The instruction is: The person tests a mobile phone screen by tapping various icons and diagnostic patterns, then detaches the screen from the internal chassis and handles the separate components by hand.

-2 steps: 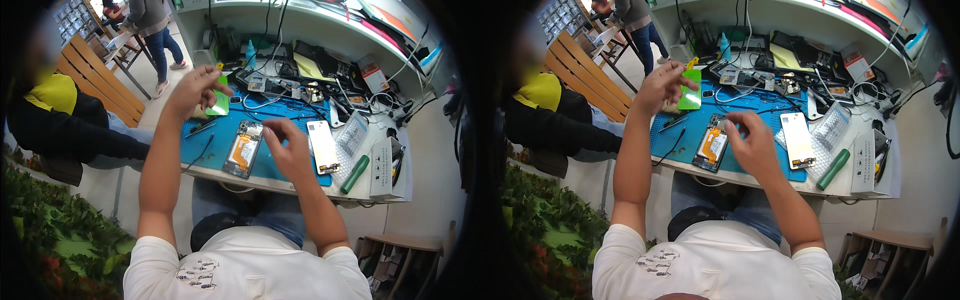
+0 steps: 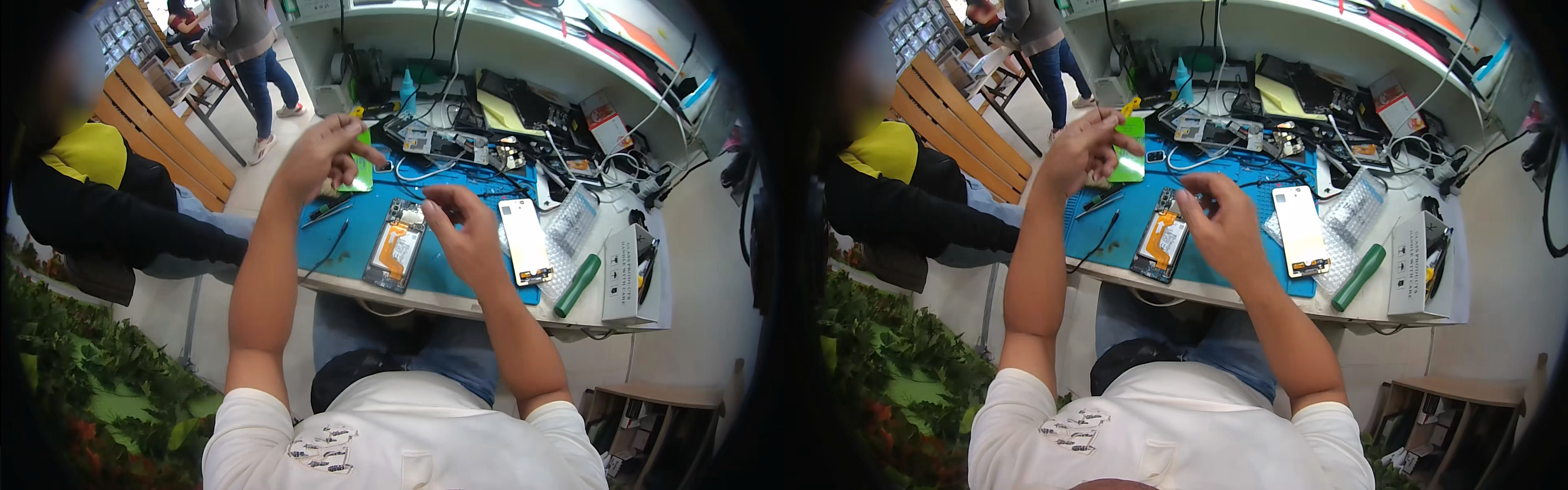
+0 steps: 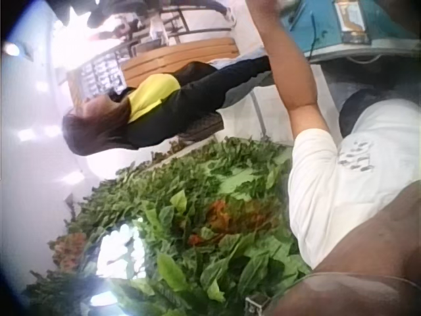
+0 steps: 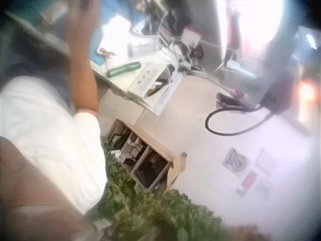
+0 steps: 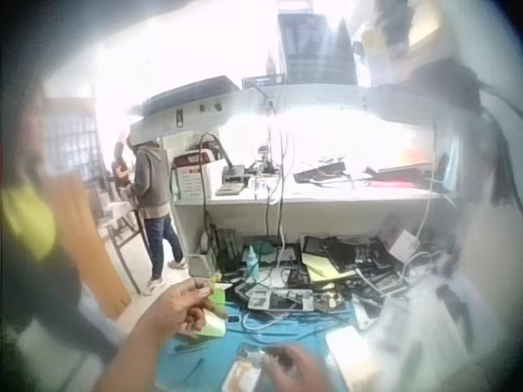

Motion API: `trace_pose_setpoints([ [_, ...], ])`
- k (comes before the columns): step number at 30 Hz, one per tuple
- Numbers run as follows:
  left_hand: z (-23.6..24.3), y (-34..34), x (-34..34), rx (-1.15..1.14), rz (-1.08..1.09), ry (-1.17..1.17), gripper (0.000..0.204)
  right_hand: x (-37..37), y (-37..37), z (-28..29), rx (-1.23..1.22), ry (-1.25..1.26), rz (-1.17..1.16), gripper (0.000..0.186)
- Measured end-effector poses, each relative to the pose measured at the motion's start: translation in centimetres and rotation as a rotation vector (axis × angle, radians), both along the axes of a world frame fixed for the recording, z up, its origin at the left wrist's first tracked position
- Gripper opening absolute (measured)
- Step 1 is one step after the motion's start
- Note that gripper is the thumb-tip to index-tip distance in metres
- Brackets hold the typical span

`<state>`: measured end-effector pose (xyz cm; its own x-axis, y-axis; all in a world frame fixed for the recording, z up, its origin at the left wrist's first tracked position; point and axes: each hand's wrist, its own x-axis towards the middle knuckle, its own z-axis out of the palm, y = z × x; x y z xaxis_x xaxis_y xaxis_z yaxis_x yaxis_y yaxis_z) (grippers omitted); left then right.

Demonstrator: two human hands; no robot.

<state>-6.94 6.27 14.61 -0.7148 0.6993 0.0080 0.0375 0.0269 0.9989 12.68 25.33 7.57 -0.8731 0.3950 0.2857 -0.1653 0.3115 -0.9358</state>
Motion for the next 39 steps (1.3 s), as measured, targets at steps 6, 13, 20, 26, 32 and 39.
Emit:
trace_pose_setpoints([
  [6, -1.1, -0.4, 2.7, 0.086, -0.079, -0.081, 0.036, -4.6, -0.2, 0.5, -0.320, 0.030, 0.158, 0.032],
  [13, -3.2, -2.2, 3.3, 0.102, -0.060, -0.173, 0.039, -5.0, -1.6, -1.1, -0.222, 0.117, 0.199, 0.017],
  [20, -6.0, -3.2, 2.8, -0.137, 0.081, 0.016, 0.055, -5.1, -2.0, -1.2, -0.130, 0.173, 0.145, 0.015],
  [26, -4.8, -2.0, 1.6, -0.204, -0.055, 0.389, 0.046, -5.4, -1.1, -2.1, -0.164, 0.059, 0.195, 0.022],
  [32, -6.3, -0.7, 0.5, -0.217, -0.164, 0.321, 0.035, -4.6, -0.8, -3.2, -0.222, -0.071, 0.166, 0.025],
  [39, -7.1, 1.2, 0.8, -0.356, -0.139, 0.229, 0.027, -4.2, -0.4, -3.5, 0.009, -0.171, -0.061, 0.025],
])
